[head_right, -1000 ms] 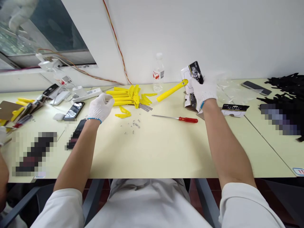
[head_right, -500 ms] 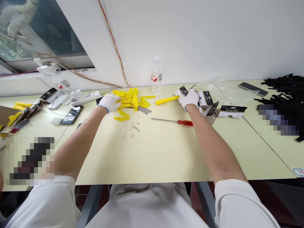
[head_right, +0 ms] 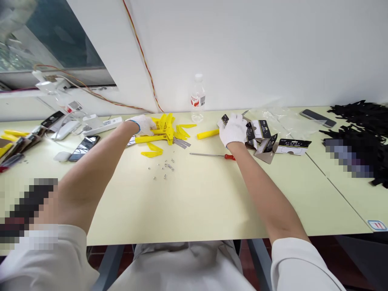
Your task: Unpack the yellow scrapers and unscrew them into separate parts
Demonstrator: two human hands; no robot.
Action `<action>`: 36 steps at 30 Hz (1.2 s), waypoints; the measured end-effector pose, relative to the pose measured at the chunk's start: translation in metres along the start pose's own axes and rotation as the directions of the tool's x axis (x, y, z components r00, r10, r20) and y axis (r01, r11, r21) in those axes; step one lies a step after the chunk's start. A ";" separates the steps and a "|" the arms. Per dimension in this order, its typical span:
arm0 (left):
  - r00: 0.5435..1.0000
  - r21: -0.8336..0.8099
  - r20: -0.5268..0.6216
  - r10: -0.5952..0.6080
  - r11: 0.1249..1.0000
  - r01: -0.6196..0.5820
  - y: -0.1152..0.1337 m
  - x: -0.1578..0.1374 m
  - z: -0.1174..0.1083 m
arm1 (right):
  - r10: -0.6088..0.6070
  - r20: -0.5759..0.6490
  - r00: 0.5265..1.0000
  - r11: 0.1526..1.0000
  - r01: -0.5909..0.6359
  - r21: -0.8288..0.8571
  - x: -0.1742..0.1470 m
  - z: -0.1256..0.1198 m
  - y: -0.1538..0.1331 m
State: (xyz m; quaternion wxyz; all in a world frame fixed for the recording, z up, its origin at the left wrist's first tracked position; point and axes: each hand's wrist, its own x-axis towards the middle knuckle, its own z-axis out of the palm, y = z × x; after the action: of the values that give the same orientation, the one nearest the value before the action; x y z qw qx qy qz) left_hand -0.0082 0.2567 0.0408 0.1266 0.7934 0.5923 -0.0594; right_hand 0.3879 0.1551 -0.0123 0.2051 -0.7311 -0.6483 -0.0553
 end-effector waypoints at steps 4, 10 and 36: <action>0.998 0.021 -0.056 0.007 1.000 -0.006 0.002 -0.006 -0.005 | 0.012 -0.053 0.999 0.999 -0.010 0.036 -0.009 0.000 -0.012; 0.970 0.124 -0.237 0.051 0.992 -0.021 -0.006 -0.039 -0.031 | -0.271 0.110 0.956 0.955 0.252 0.157 -0.031 -0.005 -0.056; 0.914 -0.315 -0.379 -0.142 0.949 0.017 0.045 -0.181 0.067 | -0.205 0.617 0.760 0.974 0.097 0.204 -0.018 0.017 -0.146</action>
State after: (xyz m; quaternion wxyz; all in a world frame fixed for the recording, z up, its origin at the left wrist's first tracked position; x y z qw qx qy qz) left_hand -0.0140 0.0591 0.0261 0.1221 0.7347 0.6398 0.1897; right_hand 0.2400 0.1560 -0.0011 0.0271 -0.6332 -0.7386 0.2298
